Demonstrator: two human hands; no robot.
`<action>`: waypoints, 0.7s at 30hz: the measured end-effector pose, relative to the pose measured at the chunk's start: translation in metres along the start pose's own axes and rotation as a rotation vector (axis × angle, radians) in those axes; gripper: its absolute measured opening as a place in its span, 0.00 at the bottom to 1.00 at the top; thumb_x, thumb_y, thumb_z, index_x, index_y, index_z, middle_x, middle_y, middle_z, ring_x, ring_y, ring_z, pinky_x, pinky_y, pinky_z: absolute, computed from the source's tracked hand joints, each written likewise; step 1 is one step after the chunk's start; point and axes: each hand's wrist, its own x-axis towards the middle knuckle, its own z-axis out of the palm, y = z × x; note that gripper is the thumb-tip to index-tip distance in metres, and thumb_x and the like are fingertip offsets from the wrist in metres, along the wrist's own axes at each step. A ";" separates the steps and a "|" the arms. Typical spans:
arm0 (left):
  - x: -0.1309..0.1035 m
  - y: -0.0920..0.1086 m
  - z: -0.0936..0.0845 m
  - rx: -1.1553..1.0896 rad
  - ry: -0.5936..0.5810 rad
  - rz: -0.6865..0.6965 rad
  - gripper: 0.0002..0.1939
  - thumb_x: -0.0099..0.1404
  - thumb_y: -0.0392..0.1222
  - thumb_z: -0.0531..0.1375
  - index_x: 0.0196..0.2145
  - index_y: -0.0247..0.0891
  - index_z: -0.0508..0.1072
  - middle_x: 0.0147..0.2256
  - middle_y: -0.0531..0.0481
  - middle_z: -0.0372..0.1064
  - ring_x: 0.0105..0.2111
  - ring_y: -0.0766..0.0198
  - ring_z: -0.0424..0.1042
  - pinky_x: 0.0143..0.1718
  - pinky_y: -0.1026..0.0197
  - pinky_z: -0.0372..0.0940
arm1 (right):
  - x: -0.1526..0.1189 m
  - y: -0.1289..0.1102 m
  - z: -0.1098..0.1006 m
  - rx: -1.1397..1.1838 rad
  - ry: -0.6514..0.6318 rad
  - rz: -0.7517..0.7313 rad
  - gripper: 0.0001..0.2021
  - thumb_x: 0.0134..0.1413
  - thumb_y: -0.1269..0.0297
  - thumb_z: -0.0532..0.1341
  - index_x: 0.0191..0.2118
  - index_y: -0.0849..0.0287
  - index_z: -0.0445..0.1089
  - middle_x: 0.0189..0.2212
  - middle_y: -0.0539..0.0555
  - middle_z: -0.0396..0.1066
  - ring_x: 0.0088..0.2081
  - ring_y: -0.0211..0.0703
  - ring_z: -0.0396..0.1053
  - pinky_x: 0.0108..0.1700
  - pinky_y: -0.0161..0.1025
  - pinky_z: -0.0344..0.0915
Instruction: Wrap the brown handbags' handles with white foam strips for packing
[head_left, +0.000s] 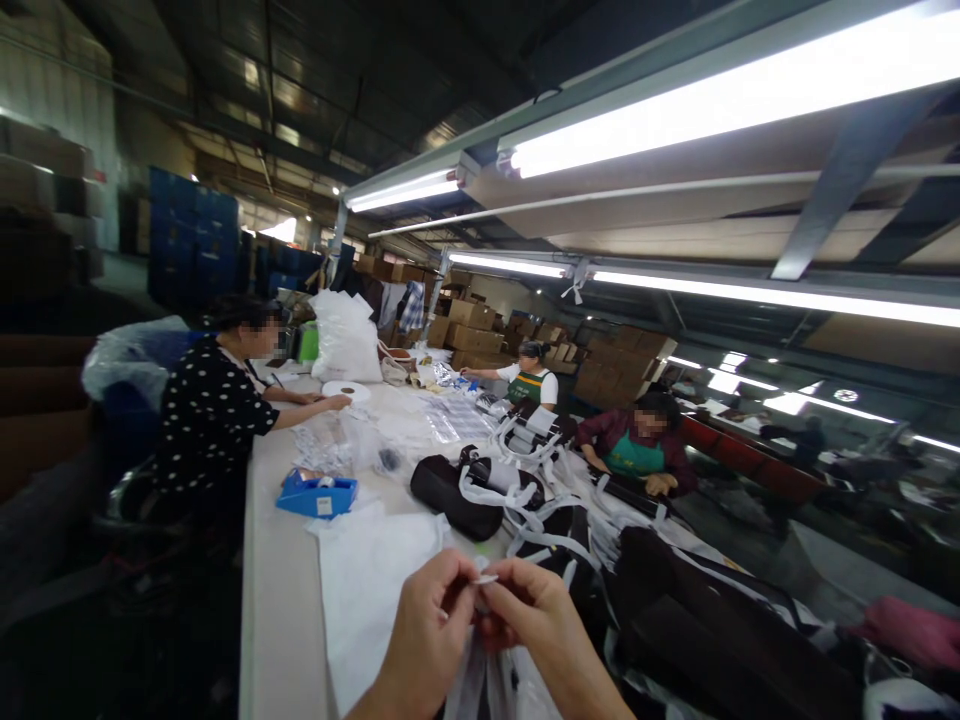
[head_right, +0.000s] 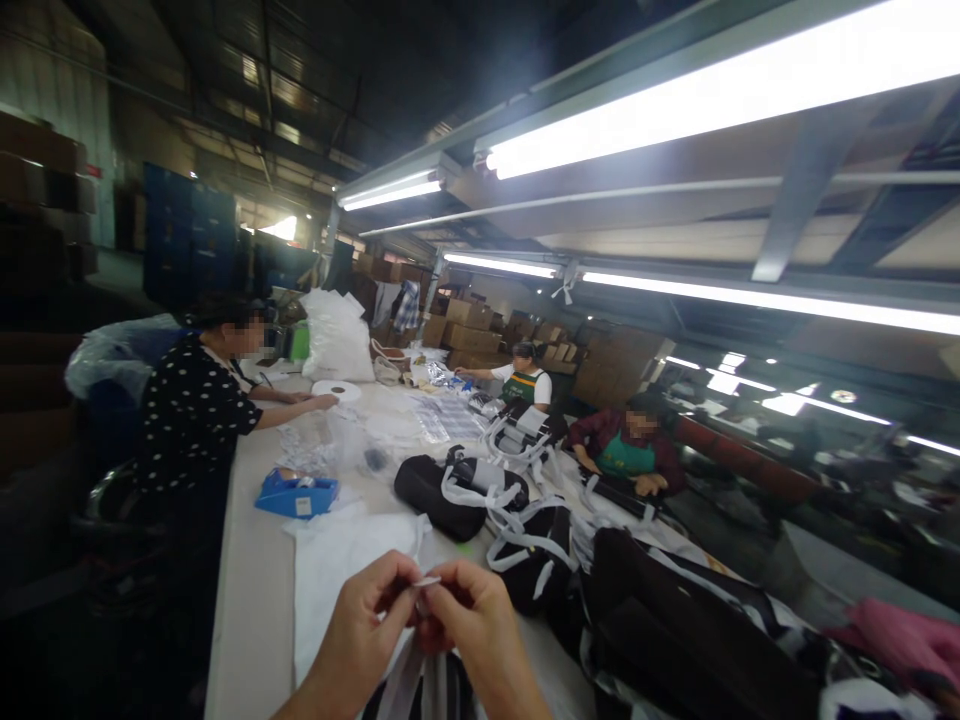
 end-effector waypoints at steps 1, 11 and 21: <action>-0.002 -0.001 -0.002 0.099 0.018 0.109 0.07 0.64 0.37 0.55 0.28 0.39 0.70 0.26 0.50 0.69 0.26 0.62 0.69 0.28 0.64 0.61 | 0.000 0.000 0.001 0.014 -0.001 0.007 0.28 0.30 0.40 0.72 0.28 0.61 0.71 0.17 0.48 0.69 0.21 0.37 0.67 0.25 0.34 0.65; -0.010 -0.008 -0.016 0.412 -0.039 0.473 0.10 0.67 0.30 0.50 0.32 0.40 0.69 0.28 0.49 0.70 0.28 0.64 0.69 0.31 0.65 0.61 | -0.006 -0.009 -0.003 0.217 -0.152 0.120 0.24 0.41 0.44 0.70 0.36 0.58 0.66 0.25 0.47 0.71 0.28 0.38 0.73 0.34 0.36 0.70; -0.001 -0.005 -0.011 0.511 0.015 0.535 0.10 0.64 0.28 0.51 0.33 0.40 0.68 0.29 0.50 0.72 0.29 0.62 0.71 0.33 0.64 0.62 | 0.011 -0.028 -0.017 -0.585 -0.208 -0.295 0.07 0.52 0.61 0.58 0.28 0.58 0.69 0.25 0.49 0.67 0.28 0.39 0.68 0.31 0.36 0.63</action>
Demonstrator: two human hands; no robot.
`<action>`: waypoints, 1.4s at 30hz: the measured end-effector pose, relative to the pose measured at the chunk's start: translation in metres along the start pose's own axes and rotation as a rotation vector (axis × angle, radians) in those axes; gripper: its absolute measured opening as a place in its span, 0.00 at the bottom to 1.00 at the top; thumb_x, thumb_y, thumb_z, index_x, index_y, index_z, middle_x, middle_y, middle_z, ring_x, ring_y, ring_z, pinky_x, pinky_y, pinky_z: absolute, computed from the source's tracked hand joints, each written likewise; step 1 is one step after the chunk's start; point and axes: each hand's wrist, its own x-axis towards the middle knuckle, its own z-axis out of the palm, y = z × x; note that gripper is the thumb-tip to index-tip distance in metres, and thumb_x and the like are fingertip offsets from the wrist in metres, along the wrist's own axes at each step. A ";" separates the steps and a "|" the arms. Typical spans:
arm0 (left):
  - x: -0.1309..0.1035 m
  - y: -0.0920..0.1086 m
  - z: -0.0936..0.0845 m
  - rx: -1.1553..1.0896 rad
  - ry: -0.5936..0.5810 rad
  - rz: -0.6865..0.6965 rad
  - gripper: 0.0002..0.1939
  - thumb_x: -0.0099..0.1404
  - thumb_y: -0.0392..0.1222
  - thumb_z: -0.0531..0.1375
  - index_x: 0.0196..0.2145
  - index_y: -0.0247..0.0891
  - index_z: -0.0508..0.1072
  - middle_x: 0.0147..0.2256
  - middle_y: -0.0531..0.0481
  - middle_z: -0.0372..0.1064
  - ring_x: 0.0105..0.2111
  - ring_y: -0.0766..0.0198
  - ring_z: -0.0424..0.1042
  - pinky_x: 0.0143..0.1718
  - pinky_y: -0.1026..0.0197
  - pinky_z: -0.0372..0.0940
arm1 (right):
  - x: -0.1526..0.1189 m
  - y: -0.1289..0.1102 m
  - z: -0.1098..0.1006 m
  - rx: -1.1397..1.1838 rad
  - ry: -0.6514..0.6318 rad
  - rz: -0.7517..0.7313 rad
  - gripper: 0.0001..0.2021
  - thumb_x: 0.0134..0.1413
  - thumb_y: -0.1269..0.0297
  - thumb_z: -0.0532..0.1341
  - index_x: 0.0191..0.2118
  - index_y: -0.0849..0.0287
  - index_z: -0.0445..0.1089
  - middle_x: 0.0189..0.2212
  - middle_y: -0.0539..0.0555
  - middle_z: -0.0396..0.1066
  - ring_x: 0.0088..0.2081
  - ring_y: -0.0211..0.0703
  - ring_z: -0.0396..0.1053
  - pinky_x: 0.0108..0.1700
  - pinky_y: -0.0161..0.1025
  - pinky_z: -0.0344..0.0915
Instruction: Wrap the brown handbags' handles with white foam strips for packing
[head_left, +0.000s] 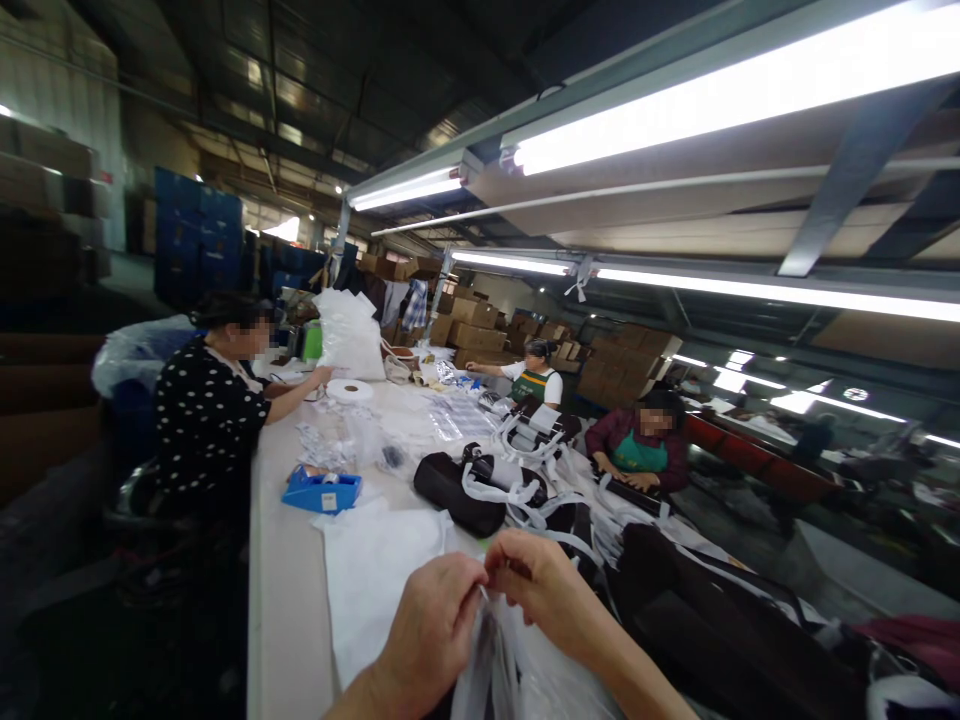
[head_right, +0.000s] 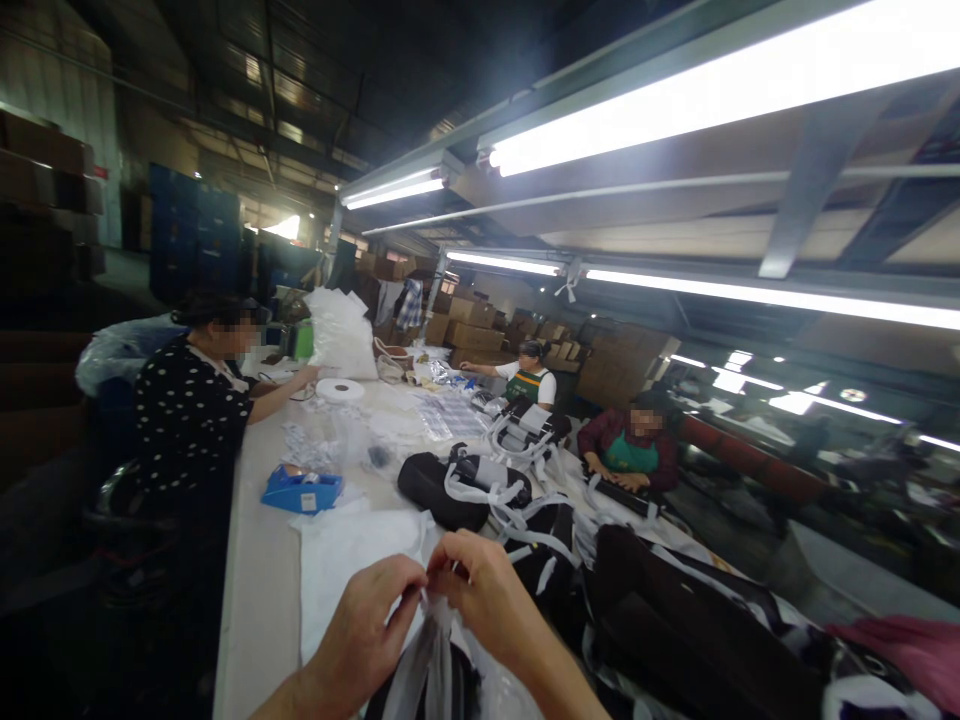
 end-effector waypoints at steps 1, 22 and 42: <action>0.001 0.000 0.000 -0.011 0.006 -0.020 0.10 0.63 0.27 0.51 0.33 0.40 0.68 0.28 0.50 0.71 0.29 0.63 0.71 0.32 0.64 0.62 | -0.001 0.000 0.000 -0.131 0.046 -0.103 0.07 0.54 0.65 0.57 0.27 0.57 0.68 0.28 0.50 0.67 0.31 0.38 0.68 0.33 0.35 0.62; 0.029 -0.008 0.036 -0.928 -0.400 -0.463 0.21 0.67 0.58 0.51 0.31 0.37 0.66 0.28 0.51 0.66 0.29 0.62 0.65 0.35 0.60 0.63 | -0.006 -0.001 -0.012 0.511 0.007 -0.055 0.14 0.52 0.54 0.64 0.30 0.57 0.61 0.20 0.44 0.68 0.14 0.26 0.52 0.16 0.27 0.49; 0.039 -0.013 0.065 -0.684 -0.370 -0.429 0.24 0.70 0.60 0.49 0.31 0.37 0.70 0.20 0.56 0.62 0.21 0.66 0.60 0.26 0.63 0.57 | -0.101 0.094 0.010 0.701 0.032 0.362 0.31 0.53 0.33 0.55 0.47 0.58 0.70 0.44 0.58 0.74 0.45 0.49 0.73 0.45 0.45 0.68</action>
